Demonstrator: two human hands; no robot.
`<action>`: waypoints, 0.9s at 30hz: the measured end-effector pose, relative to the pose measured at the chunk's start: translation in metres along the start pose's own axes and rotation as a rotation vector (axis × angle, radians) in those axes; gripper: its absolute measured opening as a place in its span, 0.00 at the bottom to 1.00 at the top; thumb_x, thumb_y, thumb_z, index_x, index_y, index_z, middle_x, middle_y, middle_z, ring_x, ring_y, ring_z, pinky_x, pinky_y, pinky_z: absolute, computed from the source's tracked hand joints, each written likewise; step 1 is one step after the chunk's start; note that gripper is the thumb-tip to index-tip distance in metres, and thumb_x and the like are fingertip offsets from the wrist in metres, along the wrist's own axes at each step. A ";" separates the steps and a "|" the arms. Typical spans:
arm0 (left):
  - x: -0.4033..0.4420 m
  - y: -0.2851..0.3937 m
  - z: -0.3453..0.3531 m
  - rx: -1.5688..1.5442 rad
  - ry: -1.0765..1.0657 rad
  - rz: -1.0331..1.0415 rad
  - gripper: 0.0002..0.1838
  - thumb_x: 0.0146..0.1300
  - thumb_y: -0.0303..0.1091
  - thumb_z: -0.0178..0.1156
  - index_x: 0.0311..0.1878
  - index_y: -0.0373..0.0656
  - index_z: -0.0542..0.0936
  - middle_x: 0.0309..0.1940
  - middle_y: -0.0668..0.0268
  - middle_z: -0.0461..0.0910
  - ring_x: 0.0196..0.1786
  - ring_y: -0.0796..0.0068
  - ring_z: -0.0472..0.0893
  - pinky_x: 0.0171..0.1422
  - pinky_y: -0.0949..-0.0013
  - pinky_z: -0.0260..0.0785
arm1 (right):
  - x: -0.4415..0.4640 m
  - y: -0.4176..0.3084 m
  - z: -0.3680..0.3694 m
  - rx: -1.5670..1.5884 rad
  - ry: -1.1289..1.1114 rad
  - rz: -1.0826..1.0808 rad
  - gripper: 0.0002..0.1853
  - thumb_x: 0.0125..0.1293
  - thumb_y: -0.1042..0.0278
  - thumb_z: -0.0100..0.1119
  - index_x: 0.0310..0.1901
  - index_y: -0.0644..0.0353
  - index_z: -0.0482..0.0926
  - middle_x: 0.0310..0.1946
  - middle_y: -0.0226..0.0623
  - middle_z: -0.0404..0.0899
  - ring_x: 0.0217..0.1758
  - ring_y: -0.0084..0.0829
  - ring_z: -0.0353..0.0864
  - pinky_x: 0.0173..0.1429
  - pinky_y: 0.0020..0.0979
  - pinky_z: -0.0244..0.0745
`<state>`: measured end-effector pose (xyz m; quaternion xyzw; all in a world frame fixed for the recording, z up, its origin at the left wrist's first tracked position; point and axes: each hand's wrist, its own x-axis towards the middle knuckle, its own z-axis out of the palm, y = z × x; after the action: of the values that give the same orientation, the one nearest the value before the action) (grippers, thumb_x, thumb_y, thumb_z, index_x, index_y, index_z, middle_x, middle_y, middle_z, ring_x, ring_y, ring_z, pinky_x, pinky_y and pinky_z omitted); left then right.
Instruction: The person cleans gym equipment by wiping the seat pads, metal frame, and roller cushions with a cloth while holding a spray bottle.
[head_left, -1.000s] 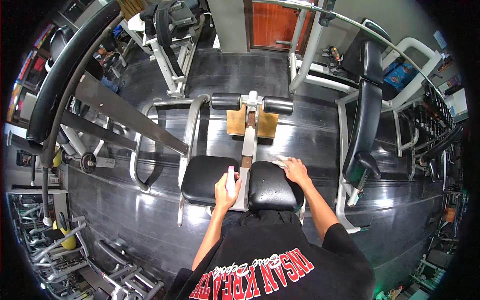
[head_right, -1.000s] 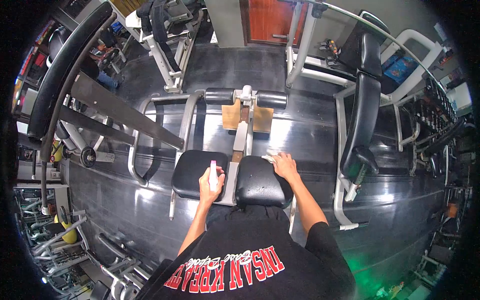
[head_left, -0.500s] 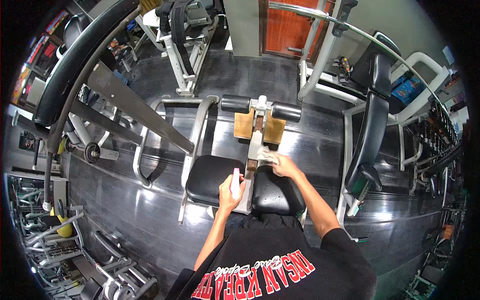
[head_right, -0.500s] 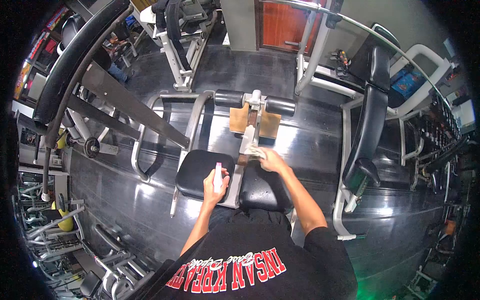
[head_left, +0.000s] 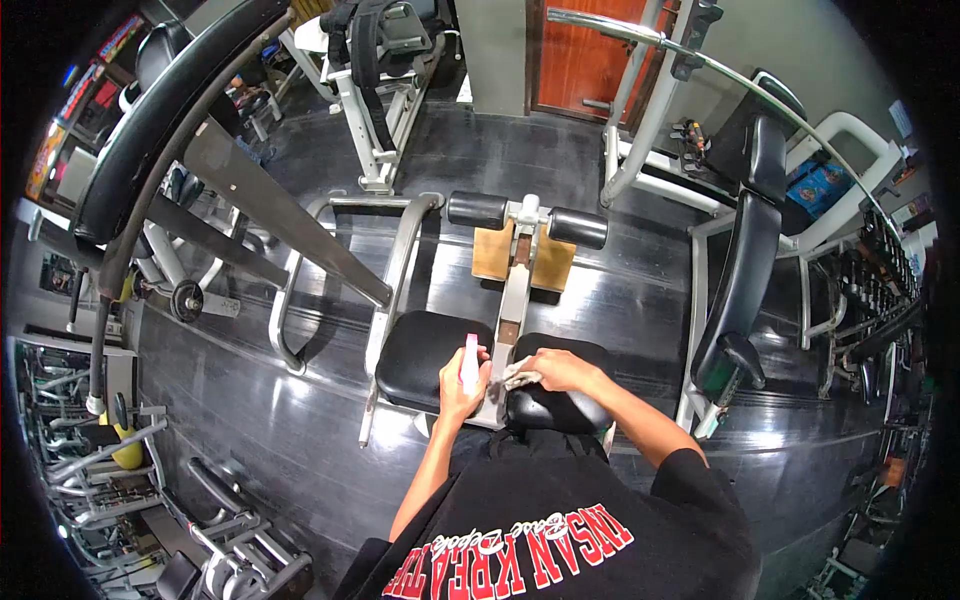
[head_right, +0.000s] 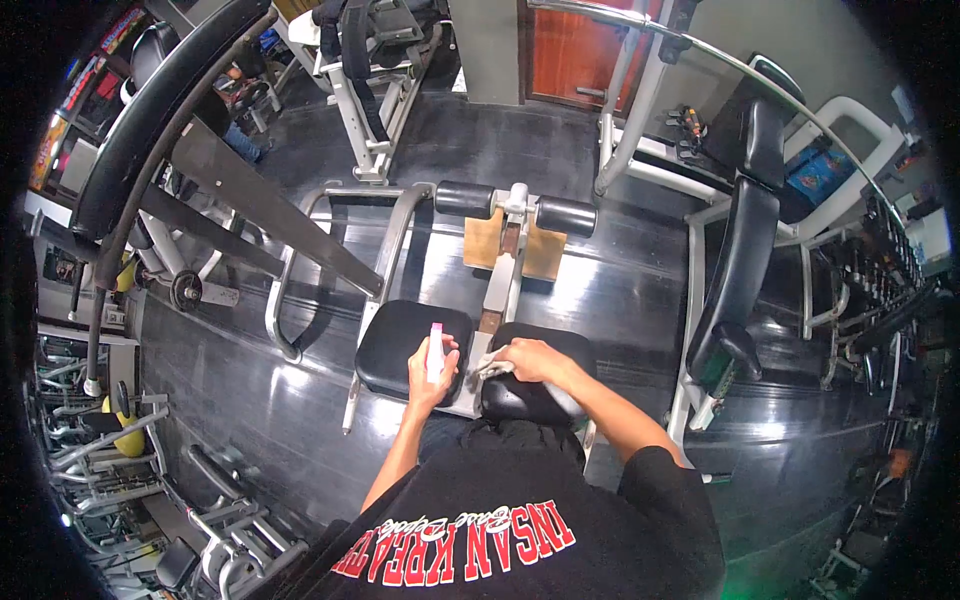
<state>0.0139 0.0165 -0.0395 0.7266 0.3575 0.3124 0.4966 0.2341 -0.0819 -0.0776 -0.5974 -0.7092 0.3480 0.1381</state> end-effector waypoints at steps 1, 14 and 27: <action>0.002 0.003 0.000 -0.012 -0.014 -0.009 0.14 0.65 0.28 0.65 0.52 0.37 0.78 0.37 0.65 0.84 0.28 0.83 0.80 0.32 0.75 0.75 | 0.002 0.005 -0.010 0.081 -0.133 0.019 0.26 0.52 0.79 0.54 0.55 0.49 0.82 0.46 0.46 0.85 0.52 0.50 0.84 0.59 0.48 0.78; 0.003 0.021 -0.002 0.036 -0.105 -0.023 0.12 0.60 0.27 0.67 0.47 0.36 0.81 0.36 0.57 0.85 0.39 0.60 0.87 0.45 0.65 0.77 | 0.008 0.004 0.020 -0.093 0.179 0.318 0.27 0.55 0.76 0.58 0.58 0.46 0.81 0.49 0.40 0.85 0.55 0.44 0.83 0.56 0.47 0.79; 0.005 0.027 0.002 0.066 -0.167 0.095 0.12 0.61 0.28 0.64 0.47 0.36 0.80 0.35 0.57 0.83 0.38 0.57 0.86 0.44 0.62 0.77 | -0.030 0.041 -0.025 0.202 0.510 0.359 0.29 0.59 0.80 0.54 0.63 0.46 0.78 0.47 0.48 0.85 0.50 0.50 0.85 0.54 0.43 0.79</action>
<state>0.0236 0.0129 -0.0141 0.7822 0.2899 0.2619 0.4853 0.2880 -0.1000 -0.0802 -0.7640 -0.4969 0.2747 0.3065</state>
